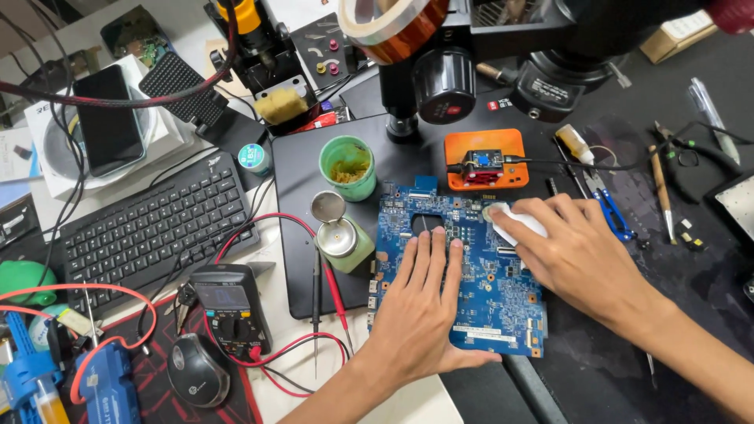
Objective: Cleaning, inspecting, and testing a laptop motherboard using a multimeter, heat gun, and cleaning supplies.
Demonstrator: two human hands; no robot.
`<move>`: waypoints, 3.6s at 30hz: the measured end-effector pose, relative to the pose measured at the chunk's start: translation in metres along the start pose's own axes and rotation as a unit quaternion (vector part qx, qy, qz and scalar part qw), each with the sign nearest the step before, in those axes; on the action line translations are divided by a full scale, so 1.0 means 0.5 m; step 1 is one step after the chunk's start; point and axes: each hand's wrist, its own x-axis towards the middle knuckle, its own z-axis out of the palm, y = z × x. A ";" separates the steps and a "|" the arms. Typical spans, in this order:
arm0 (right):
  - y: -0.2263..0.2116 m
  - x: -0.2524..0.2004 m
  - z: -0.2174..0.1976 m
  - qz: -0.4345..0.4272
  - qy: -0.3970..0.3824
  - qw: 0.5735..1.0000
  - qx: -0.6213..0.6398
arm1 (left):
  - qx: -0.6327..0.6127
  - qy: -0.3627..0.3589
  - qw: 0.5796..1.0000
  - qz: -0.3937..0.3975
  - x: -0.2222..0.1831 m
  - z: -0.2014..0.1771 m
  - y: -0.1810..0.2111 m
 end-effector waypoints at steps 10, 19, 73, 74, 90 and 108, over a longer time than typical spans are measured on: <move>-0.004 0.013 0.008 -0.021 -0.014 1.000 -0.015 | -0.027 0.004 1.000 0.008 0.001 0.001 0.001; -0.008 -0.015 0.019 -0.005 -0.009 1.000 0.004 | -0.028 -0.003 0.999 0.020 -0.001 0.001 0.009; -0.004 0.000 0.016 0.116 0.037 0.971 0.206 | -0.040 -0.006 0.999 0.014 -0.006 0.010 0.012; 0.001 0.009 0.020 0.125 0.058 0.968 0.211 | -0.037 -0.004 0.999 0.014 -0.006 0.010 0.013; -0.042 -0.010 0.031 0.086 0.038 0.993 0.076 | -0.031 0.005 0.999 0.013 -0.006 0.007 0.012; 0.010 0.008 0.029 0.082 0.084 0.990 0.083 | -0.042 -0.015 0.999 0.021 -0.002 0.008 0.009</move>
